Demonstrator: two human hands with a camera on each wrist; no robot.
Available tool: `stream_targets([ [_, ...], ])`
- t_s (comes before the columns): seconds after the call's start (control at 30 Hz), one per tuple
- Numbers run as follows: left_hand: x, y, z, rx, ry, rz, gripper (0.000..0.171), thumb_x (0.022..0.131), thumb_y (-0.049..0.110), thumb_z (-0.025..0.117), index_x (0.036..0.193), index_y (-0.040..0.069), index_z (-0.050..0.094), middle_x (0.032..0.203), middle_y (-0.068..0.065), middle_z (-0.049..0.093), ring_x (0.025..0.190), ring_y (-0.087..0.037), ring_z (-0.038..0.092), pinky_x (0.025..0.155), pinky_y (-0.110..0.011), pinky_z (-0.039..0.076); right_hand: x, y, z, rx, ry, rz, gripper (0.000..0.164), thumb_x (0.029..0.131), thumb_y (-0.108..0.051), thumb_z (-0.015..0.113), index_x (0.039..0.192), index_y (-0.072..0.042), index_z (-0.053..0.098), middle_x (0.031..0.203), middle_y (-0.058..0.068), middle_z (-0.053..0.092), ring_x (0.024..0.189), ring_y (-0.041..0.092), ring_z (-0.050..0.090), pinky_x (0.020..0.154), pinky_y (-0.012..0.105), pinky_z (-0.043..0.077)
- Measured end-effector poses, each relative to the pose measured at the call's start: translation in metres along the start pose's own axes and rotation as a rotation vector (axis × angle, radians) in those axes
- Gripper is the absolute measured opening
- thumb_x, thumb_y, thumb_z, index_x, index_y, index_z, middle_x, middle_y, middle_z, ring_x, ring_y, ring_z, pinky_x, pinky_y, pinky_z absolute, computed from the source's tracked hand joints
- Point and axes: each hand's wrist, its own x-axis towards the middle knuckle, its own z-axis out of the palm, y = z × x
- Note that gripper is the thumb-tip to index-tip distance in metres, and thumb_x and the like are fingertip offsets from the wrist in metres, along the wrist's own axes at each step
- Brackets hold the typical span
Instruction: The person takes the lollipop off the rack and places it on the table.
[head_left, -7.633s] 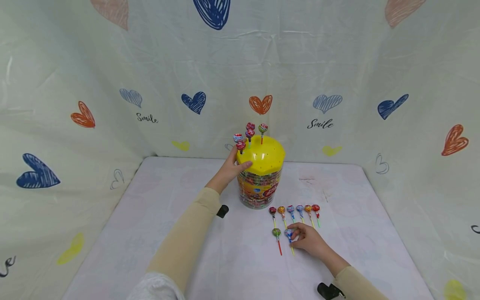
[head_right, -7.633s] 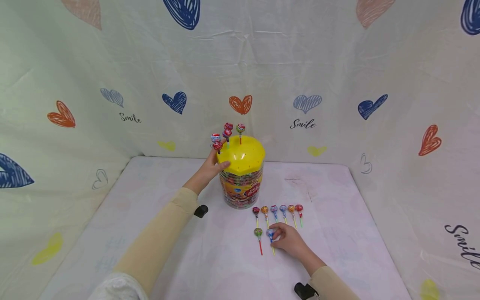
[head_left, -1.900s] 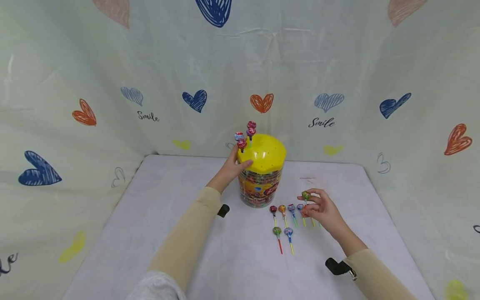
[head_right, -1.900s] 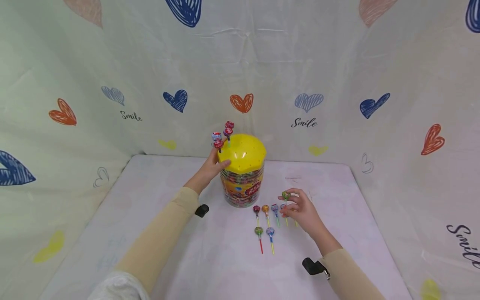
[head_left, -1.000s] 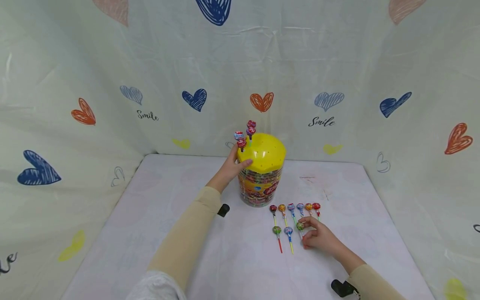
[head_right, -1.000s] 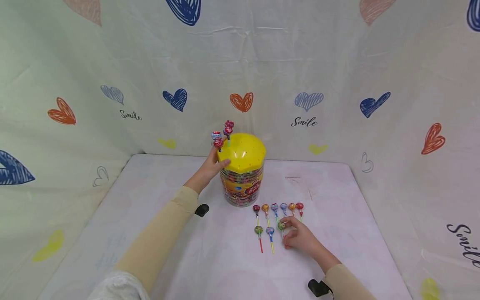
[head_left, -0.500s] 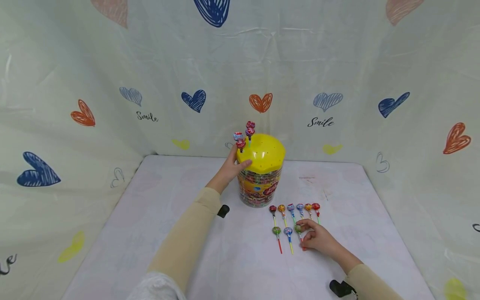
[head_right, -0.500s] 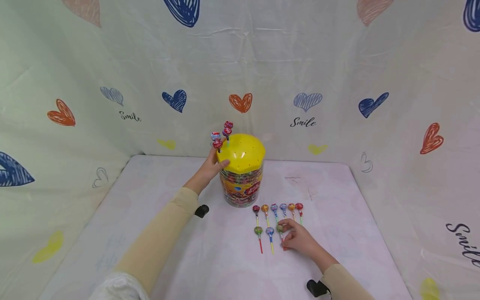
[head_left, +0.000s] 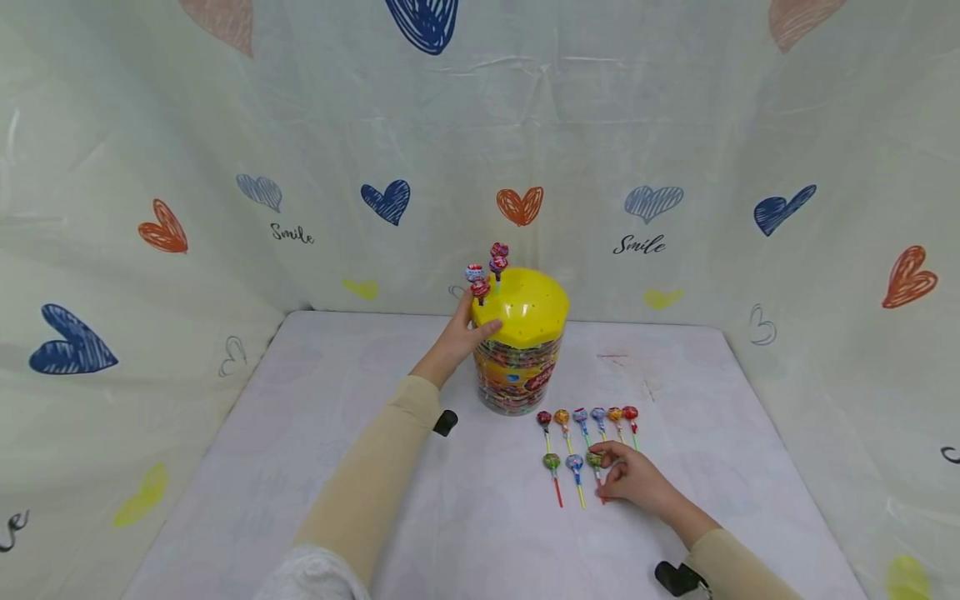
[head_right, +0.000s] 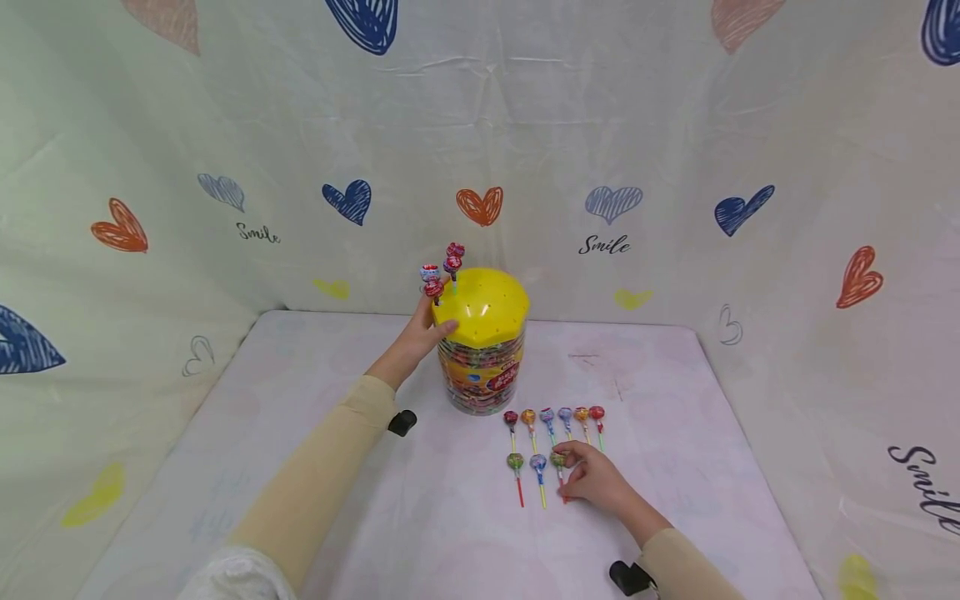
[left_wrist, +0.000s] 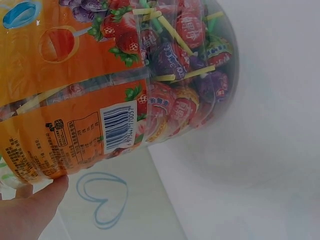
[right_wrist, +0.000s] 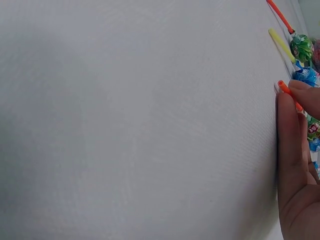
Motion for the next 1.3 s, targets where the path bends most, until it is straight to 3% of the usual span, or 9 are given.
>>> stream_targets([
  [0.3, 0.0, -0.001, 0.0, -0.015, -0.008, 0.048, 0.092, 0.084, 0.052, 0.071, 0.155, 0.037, 0.015, 0.161, -0.001, 0.017, 0.147, -0.028, 0.012, 0.114, -0.06, 0.013, -0.001, -0.004, 0.001, -0.027, -0.004, -0.011, 0.063, 0.07, 0.004, 0.083, 0.127, 0.0, 0.056, 0.096, 0.01, 0.048, 0.066, 0.018, 0.056, 0.054, 0.026, 0.052],
  [0.57, 0.0, 0.0, 0.001, -0.015, -0.006, 0.031, 0.092, 0.086, 0.047, 0.071, 0.156, 0.035, 0.012, 0.162, -0.002, 0.013, 0.148, -0.028, 0.007, 0.114, -0.06, 0.009, -0.004, -0.014, -0.006, -0.043, 0.007, -0.05, 0.067, 0.073, 0.002, 0.083, 0.133, 0.0, 0.053, 0.099, 0.01, 0.047, 0.066, 0.016, 0.054, 0.057, 0.026, 0.05],
  [0.9, 0.0, 0.0, 0.0, -0.013, -0.004, 0.028, 0.092, 0.087, 0.047, 0.071, 0.156, 0.035, 0.012, 0.163, -0.002, 0.012, 0.148, -0.028, 0.006, 0.114, -0.06, 0.008, 0.004, -0.066, -0.036, 0.017, 0.073, -0.238, 0.066, 0.077, 0.009, 0.076, 0.136, 0.004, 0.047, 0.112, 0.026, 0.047, 0.075, 0.017, 0.056, 0.064, 0.025, 0.053],
  [1.13, -0.003, 0.0, 0.0, -0.015, -0.007, 0.048, 0.094, 0.084, 0.054, 0.071, 0.156, 0.036, 0.013, 0.163, -0.002, 0.012, 0.148, -0.029, 0.006, 0.113, -0.062, 0.008, 0.013, -0.115, -0.043, 0.051, 0.119, -0.392, 0.062, 0.08, 0.004, 0.076, 0.136, -0.001, 0.049, 0.12, 0.02, 0.053, 0.085, 0.022, 0.058, 0.07, 0.025, 0.056],
  [1.3, -0.004, -0.001, -0.002, -0.006, -0.012, 0.045, 0.095, 0.083, 0.056, 0.071, 0.155, 0.037, 0.012, 0.163, -0.002, 0.013, 0.148, -0.03, 0.007, 0.113, -0.062, 0.01, 0.022, -0.151, -0.044, 0.084, 0.139, -0.481, 0.061, 0.08, 0.005, 0.076, 0.135, -0.001, 0.05, 0.122, 0.019, 0.055, 0.091, 0.037, 0.056, 0.077, 0.023, 0.055],
])
